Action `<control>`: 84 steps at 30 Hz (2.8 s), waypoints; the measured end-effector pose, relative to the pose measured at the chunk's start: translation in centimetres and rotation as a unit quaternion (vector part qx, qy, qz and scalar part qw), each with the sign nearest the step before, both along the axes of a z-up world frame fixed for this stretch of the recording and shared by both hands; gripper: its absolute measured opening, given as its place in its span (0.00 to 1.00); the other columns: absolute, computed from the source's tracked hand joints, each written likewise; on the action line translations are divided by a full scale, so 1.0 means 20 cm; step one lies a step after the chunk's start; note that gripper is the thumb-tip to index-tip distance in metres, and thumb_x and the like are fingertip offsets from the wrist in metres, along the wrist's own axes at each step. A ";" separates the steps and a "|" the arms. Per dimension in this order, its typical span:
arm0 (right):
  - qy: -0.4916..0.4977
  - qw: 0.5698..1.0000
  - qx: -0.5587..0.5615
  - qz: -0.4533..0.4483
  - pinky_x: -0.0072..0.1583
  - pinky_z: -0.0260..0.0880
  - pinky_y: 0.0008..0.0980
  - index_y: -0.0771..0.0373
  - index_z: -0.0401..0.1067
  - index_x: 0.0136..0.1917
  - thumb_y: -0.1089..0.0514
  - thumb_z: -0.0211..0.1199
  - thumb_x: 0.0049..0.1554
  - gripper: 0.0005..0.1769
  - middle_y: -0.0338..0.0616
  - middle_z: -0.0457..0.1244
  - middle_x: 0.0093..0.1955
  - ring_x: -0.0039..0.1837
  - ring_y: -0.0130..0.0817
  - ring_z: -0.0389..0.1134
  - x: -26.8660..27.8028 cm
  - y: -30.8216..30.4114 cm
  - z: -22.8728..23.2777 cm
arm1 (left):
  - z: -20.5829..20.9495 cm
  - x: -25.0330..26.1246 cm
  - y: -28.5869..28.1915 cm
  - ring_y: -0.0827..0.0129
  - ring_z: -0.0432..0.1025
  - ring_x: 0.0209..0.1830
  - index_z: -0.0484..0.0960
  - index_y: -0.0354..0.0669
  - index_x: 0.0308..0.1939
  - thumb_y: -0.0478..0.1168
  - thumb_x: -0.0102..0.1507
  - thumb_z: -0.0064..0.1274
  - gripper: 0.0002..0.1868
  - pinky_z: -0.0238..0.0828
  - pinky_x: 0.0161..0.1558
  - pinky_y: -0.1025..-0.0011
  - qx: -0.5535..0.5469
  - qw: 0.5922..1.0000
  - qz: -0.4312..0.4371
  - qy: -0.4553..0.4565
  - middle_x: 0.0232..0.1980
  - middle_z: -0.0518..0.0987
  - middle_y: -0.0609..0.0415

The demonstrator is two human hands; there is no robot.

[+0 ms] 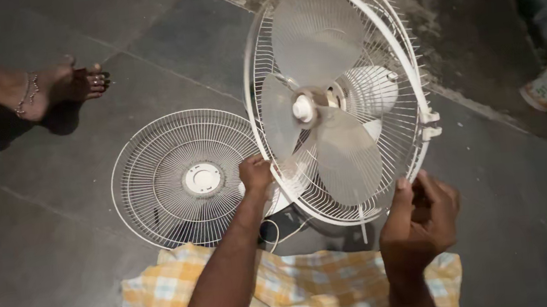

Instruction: The person assembles a white table fan by attaching the front wire cage to the fan head and securing it with a plastic ring. They manipulate the fan head, align the cage, and fasten the ring to complete the assembly.

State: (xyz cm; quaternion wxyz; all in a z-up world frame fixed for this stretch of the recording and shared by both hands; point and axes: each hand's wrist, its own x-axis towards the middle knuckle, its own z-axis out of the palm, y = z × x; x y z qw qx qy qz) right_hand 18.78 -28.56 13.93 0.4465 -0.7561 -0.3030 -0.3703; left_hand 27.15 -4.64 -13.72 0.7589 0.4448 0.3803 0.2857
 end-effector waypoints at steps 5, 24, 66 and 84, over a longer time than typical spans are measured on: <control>-0.022 1.000 0.015 -0.004 0.51 0.73 0.28 0.78 0.70 0.65 0.73 0.62 0.68 0.12 0.55 0.62 0.61 0.52 0.33 0.69 0.01 0.02 -0.03 | -0.07 0.04 0.02 0.66 0.71 0.20 0.87 0.25 0.44 0.25 0.62 0.48 0.13 0.67 0.21 0.70 0.052 0.998 -0.044 0.013 0.30 0.81 0.42; -0.004 0.999 0.027 0.019 0.49 0.76 0.26 0.76 0.69 0.63 0.73 0.62 0.68 0.11 0.53 0.63 0.61 0.51 0.30 0.71 0.02 0.04 -0.02 | -0.09 0.07 0.04 0.63 0.80 0.33 0.76 0.28 0.55 0.23 0.61 0.47 0.18 0.82 0.34 0.69 -0.130 0.984 -0.060 -0.110 0.42 0.82 0.43; 0.049 0.980 -0.157 0.113 0.50 0.68 0.28 0.67 0.74 0.61 0.62 0.67 0.62 0.15 0.44 0.64 0.51 0.50 0.29 0.66 0.33 0.15 0.65 | -0.01 0.01 0.03 0.65 0.79 0.31 0.77 0.32 0.47 0.22 0.58 0.53 0.14 0.79 0.30 0.69 -0.075 0.991 -0.082 -0.076 0.36 0.81 0.48; 0.078 0.879 -0.468 -0.043 0.54 0.70 0.51 0.61 0.79 0.57 0.47 0.65 0.62 0.17 0.55 0.71 0.53 0.51 0.47 0.73 0.70 0.79 1.06 | -0.17 0.10 0.03 0.63 0.79 0.30 0.75 0.32 0.49 0.22 0.57 0.53 0.16 0.75 0.25 0.69 -0.080 0.987 -0.075 -0.116 0.38 0.82 0.43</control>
